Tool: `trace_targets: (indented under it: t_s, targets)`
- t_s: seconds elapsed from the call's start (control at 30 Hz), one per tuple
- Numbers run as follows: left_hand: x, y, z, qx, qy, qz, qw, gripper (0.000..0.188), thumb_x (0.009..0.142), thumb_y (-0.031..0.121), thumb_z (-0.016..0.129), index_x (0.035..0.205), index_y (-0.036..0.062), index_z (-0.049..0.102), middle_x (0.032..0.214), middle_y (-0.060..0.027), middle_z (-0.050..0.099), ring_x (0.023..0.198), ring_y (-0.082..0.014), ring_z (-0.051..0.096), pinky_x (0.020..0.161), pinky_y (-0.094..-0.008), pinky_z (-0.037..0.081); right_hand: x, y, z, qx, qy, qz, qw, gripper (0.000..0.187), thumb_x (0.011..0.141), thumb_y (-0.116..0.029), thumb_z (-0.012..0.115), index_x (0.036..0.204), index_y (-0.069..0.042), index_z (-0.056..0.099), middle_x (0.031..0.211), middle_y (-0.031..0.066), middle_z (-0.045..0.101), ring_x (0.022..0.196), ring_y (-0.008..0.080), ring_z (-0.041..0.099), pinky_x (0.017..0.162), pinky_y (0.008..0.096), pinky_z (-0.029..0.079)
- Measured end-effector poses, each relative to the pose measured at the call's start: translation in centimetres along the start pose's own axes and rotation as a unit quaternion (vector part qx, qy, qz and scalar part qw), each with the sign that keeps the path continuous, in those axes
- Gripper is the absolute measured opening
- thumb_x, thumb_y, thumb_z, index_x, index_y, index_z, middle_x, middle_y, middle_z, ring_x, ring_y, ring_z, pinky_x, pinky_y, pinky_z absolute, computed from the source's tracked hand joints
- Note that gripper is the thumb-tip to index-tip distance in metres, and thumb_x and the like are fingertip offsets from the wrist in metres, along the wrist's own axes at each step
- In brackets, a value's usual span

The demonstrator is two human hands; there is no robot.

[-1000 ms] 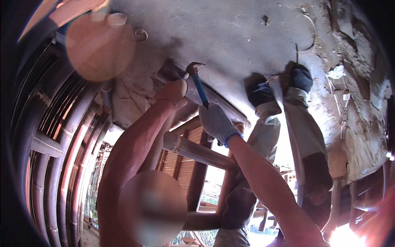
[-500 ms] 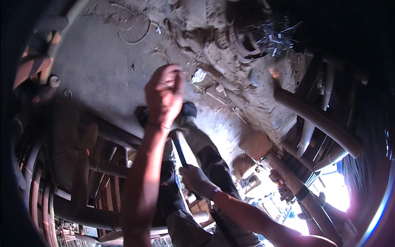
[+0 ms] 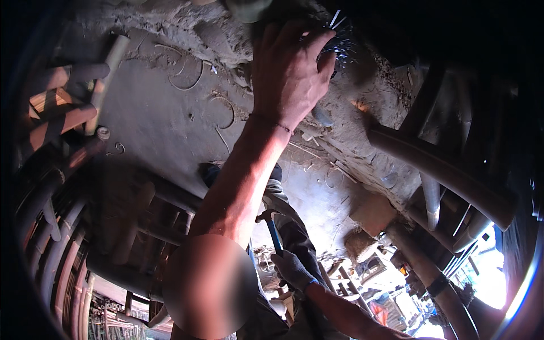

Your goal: The person hammers nails into a bamboo structure using a hammer. They repeatedly pick up nails and strike them into the bamboo frame, working on different sections of the structure.

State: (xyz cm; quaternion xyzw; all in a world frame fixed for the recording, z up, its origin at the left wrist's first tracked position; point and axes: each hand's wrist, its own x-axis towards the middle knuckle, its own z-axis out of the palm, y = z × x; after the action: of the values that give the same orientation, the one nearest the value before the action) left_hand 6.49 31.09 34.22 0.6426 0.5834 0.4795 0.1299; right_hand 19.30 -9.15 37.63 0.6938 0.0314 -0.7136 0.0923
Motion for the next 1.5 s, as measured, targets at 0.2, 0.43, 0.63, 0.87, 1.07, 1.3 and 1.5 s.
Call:
trace_targets:
  t_s: [0.2,0.43,0.63,0.87,1.07,1.3,1.5]
  targets:
    - [2.3,0.5,2.3,0.042,-0.110,-0.002,0.993,0.019,0.087,0.031,0.076,0.093,0.0127,0.076,0.075,-0.0099,0.071,0.073,-0.0244,0.070,0.065,-0.0354,0.054,0.4,-0.1,-1.8,0.097,-0.027,0.014,0.995,0.020,0.098,-0.024,0.058,0.082,-0.016,0.050,0.057,-0.0073,0.040,0.043,0.0063,0.039,0.039,0.0262,0.032]
    - [2.3,0.0,-7.4,-0.507,0.024,-0.241,0.827,0.016,0.099,0.018,0.065,0.111,0.0071,0.067,0.092,-0.0065,0.070,0.081,-0.0175,0.069,0.073,-0.0272,0.055,0.0,-1.5,-2.7,0.144,-0.008,0.038,0.989,0.017,0.098,-0.023,0.060,0.087,-0.012,0.052,0.059,-0.0061,0.044,0.044,0.0066,0.042,0.039,0.0253,0.034]
    - [-11.0,-14.5,-21.8,-0.264,-0.121,-0.432,0.854,0.021,0.096,0.008,0.066,0.116,0.0009,0.066,0.111,-0.0112,0.069,0.100,-0.0249,0.071,0.091,-0.0367,0.058,4.4,-1.5,-0.2,-0.084,0.047,-0.100,0.990,0.020,0.097,-0.023,0.060,0.086,-0.011,0.049,0.058,-0.0045,0.045,0.044,0.0059,0.044,0.039,0.0242,0.036]
    - [-34.6,-34.8,-31.9,0.036,-0.355,-0.475,0.804,0.017,0.093,0.012,0.070,0.108,0.0032,0.069,0.092,-0.0044,0.070,0.087,-0.0108,0.066,0.079,-0.0266,0.051,12.7,-10.1,13.3,-0.139,-0.037,-0.094,0.985,0.029,0.097,-0.030,0.059,0.088,-0.003,0.055,0.064,0.0030,0.053,0.057,0.0101,0.052,0.051,0.0302,0.042]
    - [-39.5,-40.8,-32.2,0.090,-0.487,-0.389,0.777,0.025,0.090,0.028,0.069,0.107,0.0100,0.074,0.100,-0.0095,0.074,0.090,-0.0243,0.071,0.079,-0.0343,0.054,21.5,-10.4,22.6,-0.157,-0.041,-0.178,0.971,0.034,0.098,-0.033,0.055,0.083,-0.001,0.054,0.056,0.0016,0.050,0.047,0.0095,0.051,0.044,0.0294,0.043]
    - [-39.6,-42.5,-31.7,0.166,-0.606,-0.353,0.693,0.028,0.090,0.034,0.067,0.101,0.0094,0.076,0.100,-0.0102,0.074,0.098,-0.0261,0.069,0.090,-0.0375,0.050,24.4,-10.3,26.3,-0.130,-0.072,-0.101,0.984,0.041,0.097,-0.036,0.060,0.085,0.003,0.055,0.064,0.0137,0.059,0.059,0.0239,0.062,0.054,0.0374,0.048]
    - [-39.6,-41.7,-31.7,0.200,-0.624,-0.275,0.703,0.026,0.090,0.037,0.064,0.096,0.0150,0.077,0.094,-0.0064,0.074,0.092,-0.0271,0.068,0.095,-0.0435,0.041,25.1,-9.8,27.6,-0.140,-0.064,-0.122,0.981,0.035,0.098,-0.032,0.059,0.093,0.002,0.055,0.072,0.0184,0.062,0.068,0.0306,0.065,0.060,0.0424,0.049]
